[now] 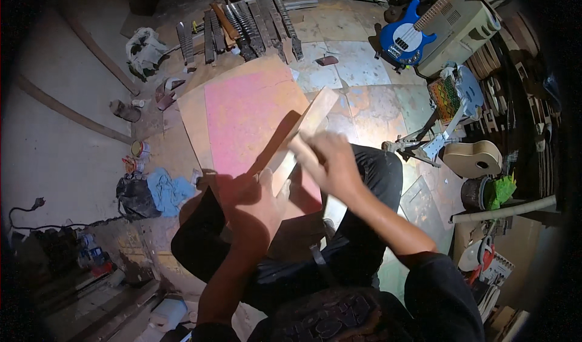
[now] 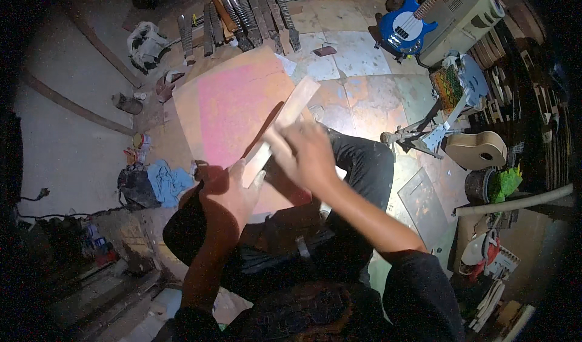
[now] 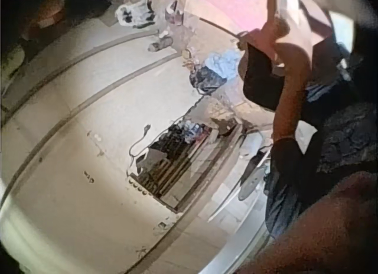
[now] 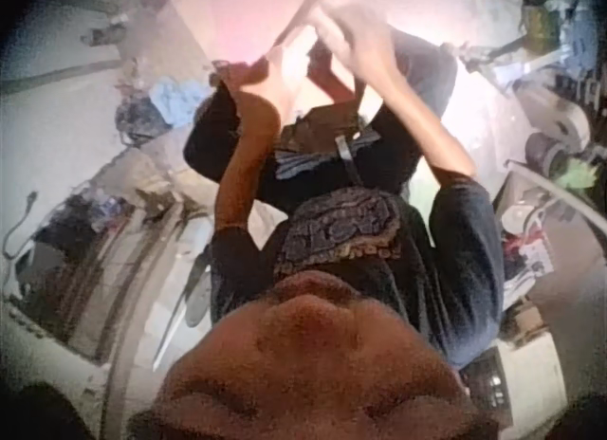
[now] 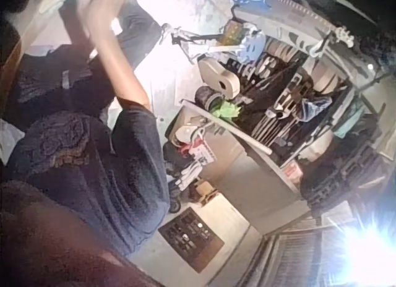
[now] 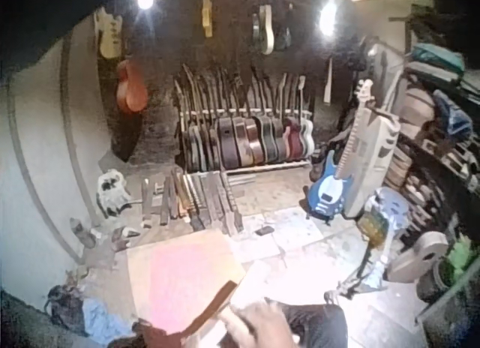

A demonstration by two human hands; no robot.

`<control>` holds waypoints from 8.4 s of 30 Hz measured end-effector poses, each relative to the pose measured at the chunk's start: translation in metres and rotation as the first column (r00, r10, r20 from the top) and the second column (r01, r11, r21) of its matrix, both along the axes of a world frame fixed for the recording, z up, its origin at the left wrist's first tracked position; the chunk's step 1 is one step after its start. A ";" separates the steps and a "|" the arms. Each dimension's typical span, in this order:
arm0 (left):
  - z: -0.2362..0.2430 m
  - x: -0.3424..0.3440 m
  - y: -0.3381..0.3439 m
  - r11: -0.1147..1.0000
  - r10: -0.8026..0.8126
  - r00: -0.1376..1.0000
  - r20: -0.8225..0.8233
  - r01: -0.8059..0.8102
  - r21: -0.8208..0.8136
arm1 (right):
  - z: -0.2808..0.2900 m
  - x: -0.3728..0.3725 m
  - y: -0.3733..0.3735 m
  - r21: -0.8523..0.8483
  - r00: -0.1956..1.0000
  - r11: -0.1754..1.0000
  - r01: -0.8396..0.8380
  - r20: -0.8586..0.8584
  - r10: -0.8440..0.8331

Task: The person sands the surfaces and edges of a wooden electric guitar body using a sanding block, frequently turning the guitar body to reach different sides.

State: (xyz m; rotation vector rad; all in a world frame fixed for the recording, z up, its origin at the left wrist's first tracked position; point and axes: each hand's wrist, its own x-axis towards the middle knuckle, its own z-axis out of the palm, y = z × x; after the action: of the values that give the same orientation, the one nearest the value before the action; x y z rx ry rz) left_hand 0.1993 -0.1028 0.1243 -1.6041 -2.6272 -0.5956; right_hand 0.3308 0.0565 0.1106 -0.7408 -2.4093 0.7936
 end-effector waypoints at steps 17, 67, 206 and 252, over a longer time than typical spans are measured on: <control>-0.011 -0.002 0.005 0.975 0.017 0.984 0.180 -0.055 0.213 | 0.009 0.008 -0.028 0.048 0.995 0.997 -0.063 -0.079 0.067; 0.032 -0.035 0.059 0.907 -0.177 0.979 0.102 0.203 -0.369 | -0.022 -0.030 0.089 0.222 0.978 0.957 0.187 0.049 -0.202; -0.138 0.004 -0.119 0.947 0.296 0.754 0.587 -0.151 -0.284 | -0.075 0.089 -0.022 -0.123 0.913 0.905 0.407 0.034 -0.406; 0.025 0.009 -0.075 0.971 -0.128 0.706 0.696 0.231 -0.056 | -0.027 0.030 -0.009 -0.351 0.976 0.911 0.218 0.054 -0.212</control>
State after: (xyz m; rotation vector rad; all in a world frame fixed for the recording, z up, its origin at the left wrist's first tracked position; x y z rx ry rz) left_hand 0.2081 -0.1777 0.1493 -2.0103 -3.0663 -1.2755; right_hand 0.3612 0.0474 0.0836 -1.1338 -2.1678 1.1484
